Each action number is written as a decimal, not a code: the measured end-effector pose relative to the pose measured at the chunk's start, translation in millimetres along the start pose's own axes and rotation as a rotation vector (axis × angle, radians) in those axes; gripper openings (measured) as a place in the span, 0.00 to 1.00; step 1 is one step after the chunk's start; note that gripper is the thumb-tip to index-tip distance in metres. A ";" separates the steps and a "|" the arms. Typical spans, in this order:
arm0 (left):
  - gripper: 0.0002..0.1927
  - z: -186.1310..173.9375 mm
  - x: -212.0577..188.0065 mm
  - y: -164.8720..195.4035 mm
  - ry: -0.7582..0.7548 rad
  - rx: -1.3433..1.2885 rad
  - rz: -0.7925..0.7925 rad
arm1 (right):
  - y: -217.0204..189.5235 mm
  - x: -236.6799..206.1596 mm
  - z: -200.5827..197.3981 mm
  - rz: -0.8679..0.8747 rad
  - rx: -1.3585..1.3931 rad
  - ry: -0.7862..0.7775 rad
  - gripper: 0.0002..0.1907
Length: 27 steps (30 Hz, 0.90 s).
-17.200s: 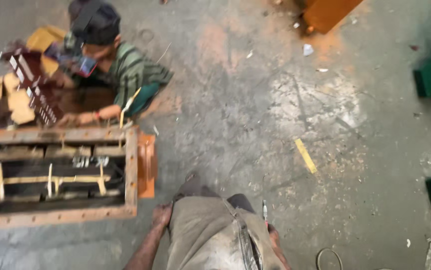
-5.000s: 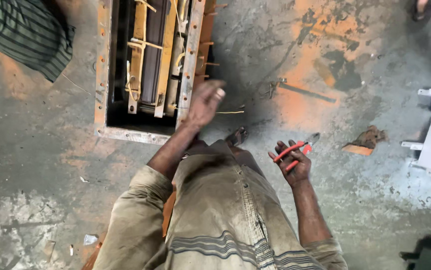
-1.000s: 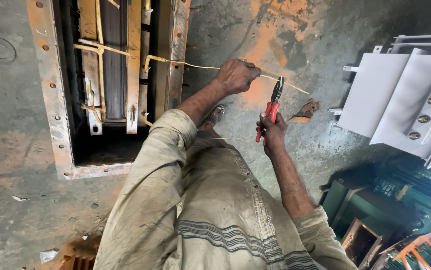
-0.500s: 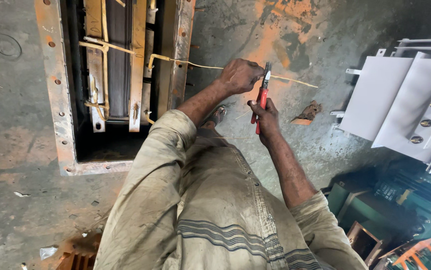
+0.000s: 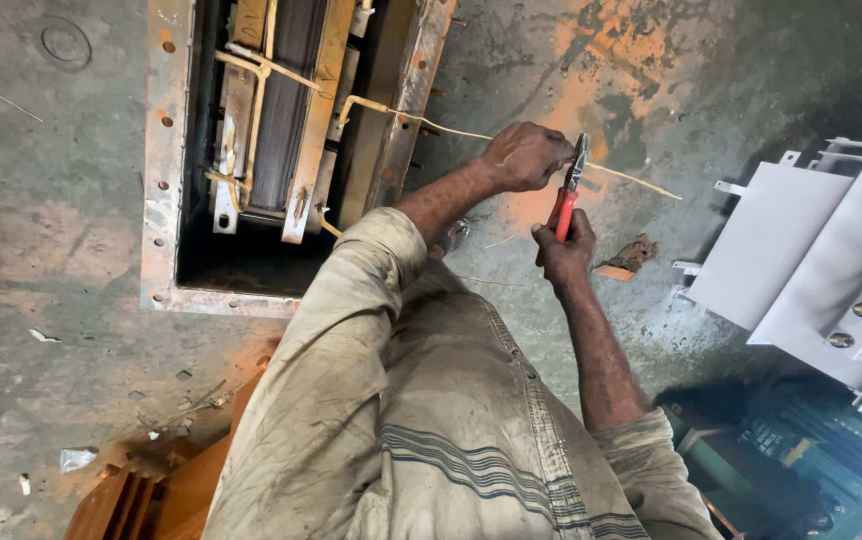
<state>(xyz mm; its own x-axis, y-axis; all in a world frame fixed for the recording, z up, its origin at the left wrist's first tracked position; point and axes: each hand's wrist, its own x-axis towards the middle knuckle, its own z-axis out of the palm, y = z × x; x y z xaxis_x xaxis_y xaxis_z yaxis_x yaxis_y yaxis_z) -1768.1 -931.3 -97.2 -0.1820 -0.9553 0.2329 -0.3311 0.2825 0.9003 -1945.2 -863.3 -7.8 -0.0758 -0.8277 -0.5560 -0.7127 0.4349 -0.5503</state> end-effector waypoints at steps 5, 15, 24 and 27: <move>0.05 2.2 1.1 -7.4 -0.053 0.006 -0.025 | 4.4 4.5 -9.9 -0.017 -0.030 -0.056 0.15; 0.07 -4.7 -2.2 -12.9 0.008 -0.025 0.034 | 21.8 26.8 -9.8 -0.083 0.035 0.053 0.25; 0.08 1.8 1.2 -12.5 0.024 0.060 0.008 | 42.7 59.5 -0.8 0.132 0.164 -0.201 0.16; 0.10 3.5 7.7 -10.7 0.060 0.037 -0.006 | 54.4 72.5 -0.6 0.021 0.143 -0.195 0.15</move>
<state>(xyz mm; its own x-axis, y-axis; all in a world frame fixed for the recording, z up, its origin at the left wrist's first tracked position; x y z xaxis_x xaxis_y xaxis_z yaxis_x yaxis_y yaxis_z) -1769.2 -941.4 -106.4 -0.1248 -0.9601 0.2501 -0.3661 0.2788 0.8878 -1989.9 -899.8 -77.7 0.0560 -0.7397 -0.6706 -0.6055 0.5089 -0.6119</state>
